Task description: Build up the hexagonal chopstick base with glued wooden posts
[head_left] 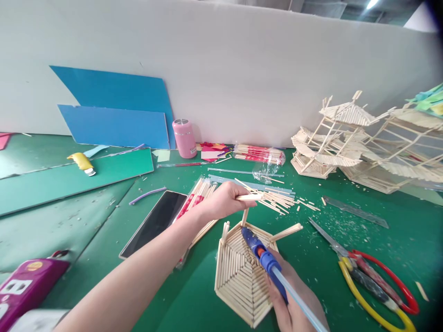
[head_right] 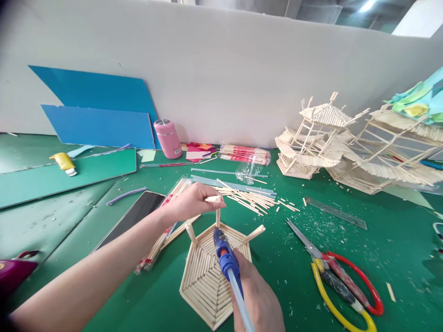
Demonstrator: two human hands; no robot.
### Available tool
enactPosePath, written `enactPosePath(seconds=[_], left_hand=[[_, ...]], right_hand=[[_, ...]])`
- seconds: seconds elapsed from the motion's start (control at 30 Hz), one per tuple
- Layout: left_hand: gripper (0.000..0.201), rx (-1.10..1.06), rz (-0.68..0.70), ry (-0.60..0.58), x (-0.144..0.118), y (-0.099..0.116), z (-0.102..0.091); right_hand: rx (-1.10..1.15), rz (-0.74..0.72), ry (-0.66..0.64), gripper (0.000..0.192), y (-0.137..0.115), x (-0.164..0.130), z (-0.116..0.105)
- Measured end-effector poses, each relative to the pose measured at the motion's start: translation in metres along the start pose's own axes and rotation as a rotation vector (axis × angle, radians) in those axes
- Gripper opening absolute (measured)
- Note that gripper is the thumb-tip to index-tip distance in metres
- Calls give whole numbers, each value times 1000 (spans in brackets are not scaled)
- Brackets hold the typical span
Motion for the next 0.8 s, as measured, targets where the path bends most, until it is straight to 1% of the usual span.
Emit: enactPosePath(seconds=[0.17,0.3,0.5,0.67,0.8], left_hand=[[26,-8,13,-5,0,-1,0],[26,-9,17,-4,1,-1,1],[25,-3,10,-2,1,0,0],[25,-1,-6,3,0,1,-1],[25,1,-9,6,0,2,-1]], right_hand=[[-24,-30,4,39,0,-2,-3],[-18,-24,-30,40,2,-2,-2],[-36,-83,-58,40,7,1,-2],[-65,-62,-83,39,11,0,-8],[-80,-73,-77,38,18,-5,-8]])
Point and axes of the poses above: each hand's wrist, its own x-axis towards the middle knuckle, its own z-axis out of the palm, y = z × x, the point moved 2 cm from there along x, towards the middle knuckle, and after that the axes turned 8 degrees about x, right-handed, at the moved point
